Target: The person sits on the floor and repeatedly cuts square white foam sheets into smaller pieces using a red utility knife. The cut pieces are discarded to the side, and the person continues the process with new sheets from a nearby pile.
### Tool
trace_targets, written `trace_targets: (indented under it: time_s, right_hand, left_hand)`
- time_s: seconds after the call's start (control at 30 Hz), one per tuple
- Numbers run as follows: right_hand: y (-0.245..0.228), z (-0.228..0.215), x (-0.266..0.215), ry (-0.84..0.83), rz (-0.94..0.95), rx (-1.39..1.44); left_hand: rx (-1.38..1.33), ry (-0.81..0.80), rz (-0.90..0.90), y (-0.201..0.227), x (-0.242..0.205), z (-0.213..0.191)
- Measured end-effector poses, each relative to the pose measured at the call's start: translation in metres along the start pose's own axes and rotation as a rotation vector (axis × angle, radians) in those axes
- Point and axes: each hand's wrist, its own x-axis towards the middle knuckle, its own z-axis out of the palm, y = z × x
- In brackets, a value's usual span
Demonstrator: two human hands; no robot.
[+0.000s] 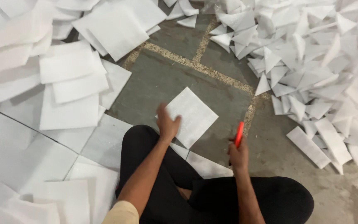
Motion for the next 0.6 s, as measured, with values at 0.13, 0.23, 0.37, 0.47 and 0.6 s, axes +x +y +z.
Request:
trace_targets:
  time_s: [0.13, 0.23, 0.37, 0.47, 0.6]
  right_hand:
    - [-0.002, 0.021, -0.011, -0.152, 0.115, -0.332]
    - [-0.016, 0.035, -0.024, -0.262, 0.171, -0.546]
    - [-0.021, 0.068, -0.03, -0.321, -0.096, -0.785]
    - [-0.016, 0.097, -0.014, -0.358, -0.296, -0.752]
    - [-0.017, 0.144, 0.041, -0.364, -0.348, -0.796]
  left_hand:
    - [0.688, -0.598, 0.256, 0.025, 0.022, -0.029]
    - [0.755, -0.675, 0.22, 0.032, 0.028, -0.041]
    - [0.736, -0.655, 0.179, 0.025, 0.029, -0.029]
    - [0.713, -0.647, 0.168, 0.016, 0.029, -0.015]
    - [0.726, -0.597, 0.189, 0.013, 0.031, -0.014]
